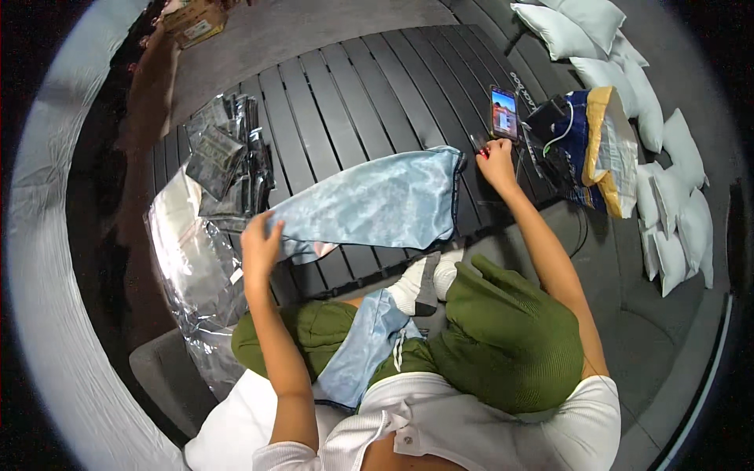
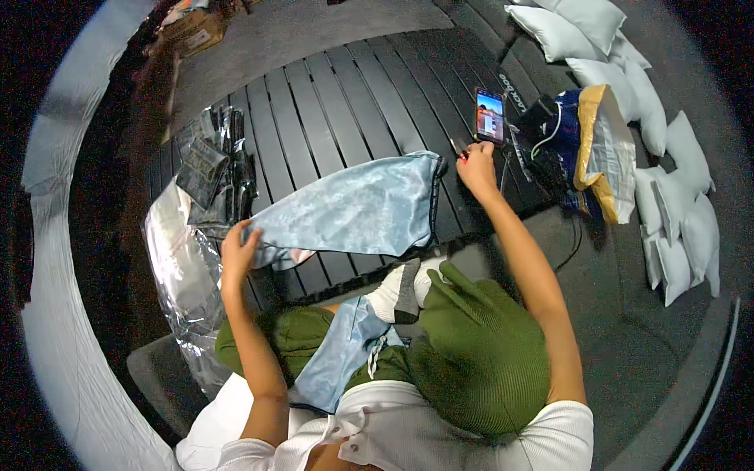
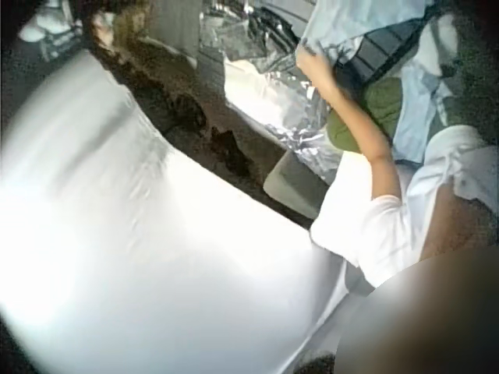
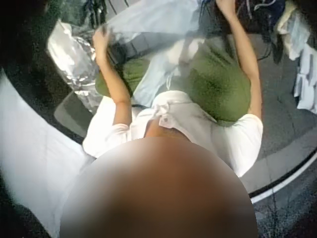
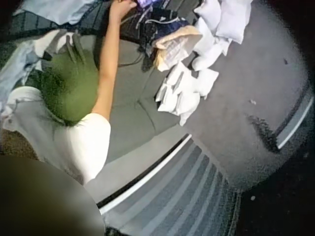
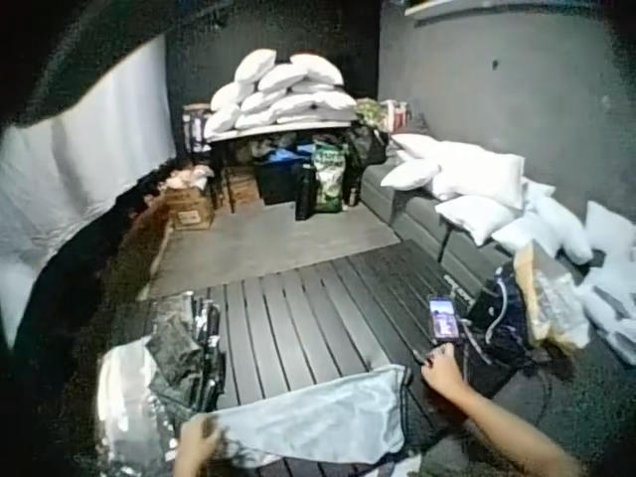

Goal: Inspecting and trimming loose threads from camouflage fabric pieces.

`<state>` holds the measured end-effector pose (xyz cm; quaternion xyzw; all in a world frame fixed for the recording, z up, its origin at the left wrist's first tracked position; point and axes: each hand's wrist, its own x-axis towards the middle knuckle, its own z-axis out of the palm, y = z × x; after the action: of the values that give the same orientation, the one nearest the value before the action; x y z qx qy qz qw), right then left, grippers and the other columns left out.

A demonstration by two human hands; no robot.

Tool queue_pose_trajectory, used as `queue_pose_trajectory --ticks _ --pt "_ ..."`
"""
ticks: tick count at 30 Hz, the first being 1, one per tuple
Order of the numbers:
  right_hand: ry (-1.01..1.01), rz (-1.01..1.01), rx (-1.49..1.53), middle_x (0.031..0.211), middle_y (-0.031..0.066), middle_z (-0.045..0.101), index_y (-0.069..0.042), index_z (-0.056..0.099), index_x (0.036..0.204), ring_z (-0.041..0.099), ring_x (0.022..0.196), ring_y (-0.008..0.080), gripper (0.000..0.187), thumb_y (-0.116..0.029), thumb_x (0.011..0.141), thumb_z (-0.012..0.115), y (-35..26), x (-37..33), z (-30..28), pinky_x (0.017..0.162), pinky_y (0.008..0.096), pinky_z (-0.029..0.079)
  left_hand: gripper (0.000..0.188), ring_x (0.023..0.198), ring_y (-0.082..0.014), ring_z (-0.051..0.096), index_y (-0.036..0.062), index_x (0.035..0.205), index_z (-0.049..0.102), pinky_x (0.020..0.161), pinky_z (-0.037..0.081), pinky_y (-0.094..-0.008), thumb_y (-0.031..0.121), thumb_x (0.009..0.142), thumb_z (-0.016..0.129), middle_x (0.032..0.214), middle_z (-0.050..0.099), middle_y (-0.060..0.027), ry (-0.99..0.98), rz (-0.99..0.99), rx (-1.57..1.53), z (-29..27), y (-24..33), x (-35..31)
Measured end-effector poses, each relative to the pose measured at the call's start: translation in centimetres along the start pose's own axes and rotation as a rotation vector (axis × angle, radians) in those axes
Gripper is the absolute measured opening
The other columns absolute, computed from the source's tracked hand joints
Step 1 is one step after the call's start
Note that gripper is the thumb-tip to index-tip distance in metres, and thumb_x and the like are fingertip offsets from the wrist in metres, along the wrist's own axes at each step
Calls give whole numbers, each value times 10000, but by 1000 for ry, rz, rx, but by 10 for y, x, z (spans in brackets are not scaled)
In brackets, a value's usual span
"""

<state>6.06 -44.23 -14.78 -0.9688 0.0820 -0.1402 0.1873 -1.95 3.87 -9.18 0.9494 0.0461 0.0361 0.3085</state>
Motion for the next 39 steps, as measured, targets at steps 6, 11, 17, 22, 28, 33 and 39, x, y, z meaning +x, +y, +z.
queue_pose_trajectory --ticks 6,11,17,22,28,33,39 --pt "-71 281 -53 1039 145 492 -71 594 910 400 1025 347 378 -394 714 594 -58 -19 -25 872 455 304 353 889 -324 554 0 949 573 779 417 -369 304 769 571 931 587 -194 71 -280 -23 1 -65 -8" --pt "-158 340 -96 870 97 614 -80 627 783 522 916 313 502 -564 656 582 -70 -24 1 758 432 390 370 853 -324 571 -12 905 580 756 429 -359 327 758 586 879 598 -201 60 -472 3 9 -79 6" --pt "-157 201 671 528 -20 452 -40 546 643 419 481 106 248 -261 739 604 -75 -3 -5 464 282 331 255 706 -248 559 5 809 589 682 437 -348 228 707 659 737 594 -118 -64 -432 -358 -4 -95 5" --pt "-421 254 1415 731 -23 467 -23 535 883 420 666 65 193 -115 715 555 -137 -10 -53 585 212 321 226 848 -167 521 27 853 587 761 403 -278 197 719 649 892 573 -70 147 -347 4 -64 -48 -31" --pt "-1328 -403 1270 715 -42 470 -48 490 749 419 667 35 66 -79 754 548 -231 -48 -124 599 205 349 430 1096 -184 436 18 1147 472 892 349 -298 272 811 557 1142 506 -94 -155 296 -871 -81 140 -29" --pt "-1345 -472 1029 698 -24 547 2 582 764 462 661 35 117 -110 796 593 -243 -52 -164 598 205 381 417 931 -153 537 -53 1091 484 828 416 -278 261 826 557 1028 555 -90 -898 401 -920 -67 159 -2" --pt "-1110 -245 1237 727 7 581 16 606 796 507 696 55 115 -95 800 578 -230 -57 -142 632 199 401 238 663 -29 460 -1 848 592 595 392 -184 227 785 618 736 541 39 -1061 164 -887 -40 157 -9"
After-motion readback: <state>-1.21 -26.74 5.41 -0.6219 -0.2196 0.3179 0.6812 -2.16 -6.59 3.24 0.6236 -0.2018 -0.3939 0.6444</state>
